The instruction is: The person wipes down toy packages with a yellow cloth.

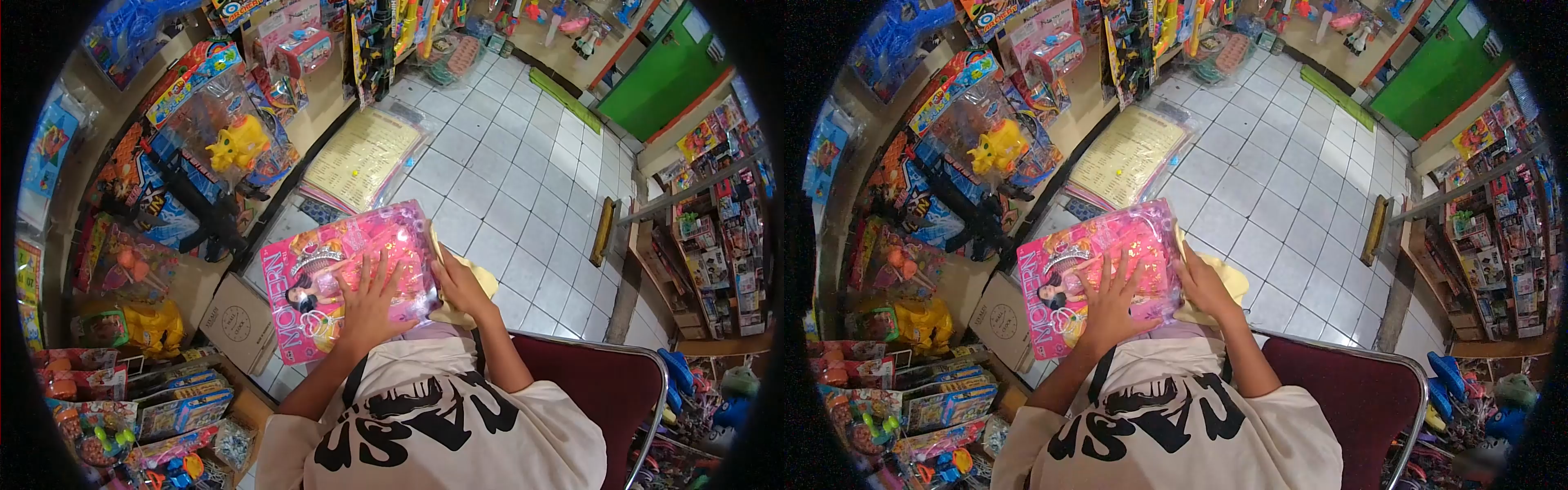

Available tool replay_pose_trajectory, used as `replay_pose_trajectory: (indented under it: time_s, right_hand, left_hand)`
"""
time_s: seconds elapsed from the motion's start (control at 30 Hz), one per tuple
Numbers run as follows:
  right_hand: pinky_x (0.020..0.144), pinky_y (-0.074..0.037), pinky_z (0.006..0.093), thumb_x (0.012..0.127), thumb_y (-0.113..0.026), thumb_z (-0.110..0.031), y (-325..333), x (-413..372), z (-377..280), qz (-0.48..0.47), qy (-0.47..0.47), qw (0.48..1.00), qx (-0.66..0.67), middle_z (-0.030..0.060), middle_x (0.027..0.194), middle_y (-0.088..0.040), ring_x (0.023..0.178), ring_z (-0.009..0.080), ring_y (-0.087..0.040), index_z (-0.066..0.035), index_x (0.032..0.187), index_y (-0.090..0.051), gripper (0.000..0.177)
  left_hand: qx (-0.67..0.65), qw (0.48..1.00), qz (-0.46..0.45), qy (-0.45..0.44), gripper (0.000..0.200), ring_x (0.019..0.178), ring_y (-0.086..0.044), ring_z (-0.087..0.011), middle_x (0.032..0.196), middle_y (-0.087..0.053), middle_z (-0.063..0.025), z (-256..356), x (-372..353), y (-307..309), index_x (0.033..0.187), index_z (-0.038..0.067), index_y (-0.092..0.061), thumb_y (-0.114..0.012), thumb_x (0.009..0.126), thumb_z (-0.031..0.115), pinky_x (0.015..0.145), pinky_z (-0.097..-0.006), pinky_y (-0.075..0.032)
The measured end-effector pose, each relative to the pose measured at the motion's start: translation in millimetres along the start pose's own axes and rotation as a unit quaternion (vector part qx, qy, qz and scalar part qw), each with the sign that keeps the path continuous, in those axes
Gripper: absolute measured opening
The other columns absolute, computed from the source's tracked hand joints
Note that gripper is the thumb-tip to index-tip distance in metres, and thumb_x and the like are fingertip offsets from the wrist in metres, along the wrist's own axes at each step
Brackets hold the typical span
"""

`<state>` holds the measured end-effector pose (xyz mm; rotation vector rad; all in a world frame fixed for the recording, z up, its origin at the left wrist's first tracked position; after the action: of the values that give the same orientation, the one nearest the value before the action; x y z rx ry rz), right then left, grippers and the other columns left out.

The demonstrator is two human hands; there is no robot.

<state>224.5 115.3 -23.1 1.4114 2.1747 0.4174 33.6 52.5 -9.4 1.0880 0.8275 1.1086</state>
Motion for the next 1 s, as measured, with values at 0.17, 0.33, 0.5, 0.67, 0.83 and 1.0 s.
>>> replay_pose_trajectory:
  time_s: [0.17,0.33,0.5,0.67,0.83,1.0]
  right_hand:
    - [0.101,-0.032,0.0388,0.094,-0.041,-0.03,-15,-35,18,0.07,0.056,0.994,-0.068,0.0275,0.134,-0.039,0.124,0.0396,-0.039,0.001,0.138,-0.027,0.056]
    - [0.106,-0.018,0.0562,0.093,-0.044,-0.03,-26,-47,27,0.131,0.102,0.975,-0.144,0.0189,0.144,-0.029,0.135,0.0394,-0.021,-0.007,0.142,-0.026,0.056]
    - [0.106,-0.015,0.0573,0.093,-0.044,-0.027,-18,-31,16,0.108,0.136,0.972,-0.158,0.0148,0.148,-0.024,0.136,0.0373,-0.02,-0.012,0.142,-0.028,0.053]
    - [0.108,-0.024,0.0469,0.095,-0.043,-0.02,-30,-28,32,0.118,0.15,0.981,-0.031,0.0177,0.143,-0.032,0.128,0.0356,-0.037,-0.01,0.139,-0.033,0.046]
    - [0.107,-0.027,0.0461,0.092,-0.046,-0.007,-24,-60,37,0.171,0.217,0.96,-0.055,0.0203,0.136,-0.041,0.127,0.0335,-0.039,-0.002,0.132,-0.042,0.04]
    - [0.107,-0.025,0.0499,0.088,-0.052,-0.008,-12,-63,0,0.245,0.273,0.927,-0.081,0.0181,0.134,-0.044,0.129,0.0327,-0.037,-0.003,0.128,-0.047,0.04]
  left_hand:
    - [0.002,1.0,-0.003,0.014,0.11,0.138,-0.007,-0.0369,0.151,-0.011,-0.0156,-2,-1,-2,0.143,0.011,-0.023,-0.066,0.059,0.067,0.097,-0.0721,-0.005]
    - [-0.003,1.0,0.008,0.008,0.11,0.139,-0.003,-0.0367,0.151,-0.009,-0.0156,-2,-1,-1,0.144,0.011,-0.021,-0.063,0.061,0.069,0.097,-0.0727,-0.008]
    - [-0.003,1.0,0.02,0.012,0.11,0.139,-0.003,-0.0374,0.151,-0.01,-0.0155,-1,0,-3,0.144,0.01,-0.022,-0.06,0.062,0.073,0.097,-0.0725,-0.006]
    - [-0.008,0.999,0.037,0.03,0.11,0.139,-0.004,-0.0377,0.151,-0.011,-0.0159,-4,0,-9,0.143,0.009,-0.025,-0.059,0.062,0.074,0.097,-0.0731,-0.005]
    - [-0.035,0.998,0.045,0.029,0.098,0.139,-0.006,-0.0362,0.15,-0.012,-0.0167,-4,-1,-6,0.142,0.008,-0.028,-0.06,0.069,0.065,0.098,-0.0712,0.004]
    - [0.023,0.995,0.09,0.021,0.061,0.137,-0.015,-0.0374,0.149,-0.019,-0.0154,-8,0,-23,0.141,0.01,-0.03,-0.045,0.089,0.04,0.098,-0.0711,-0.003]
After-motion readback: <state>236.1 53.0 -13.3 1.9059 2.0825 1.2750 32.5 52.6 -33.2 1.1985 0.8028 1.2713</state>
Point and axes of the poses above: each hand's wrist, its own x-axis towards the middle knuckle, its own y-axis out of the back of the hand, z = x × y, the point moved 1 cm from there along x, towards the middle knuckle
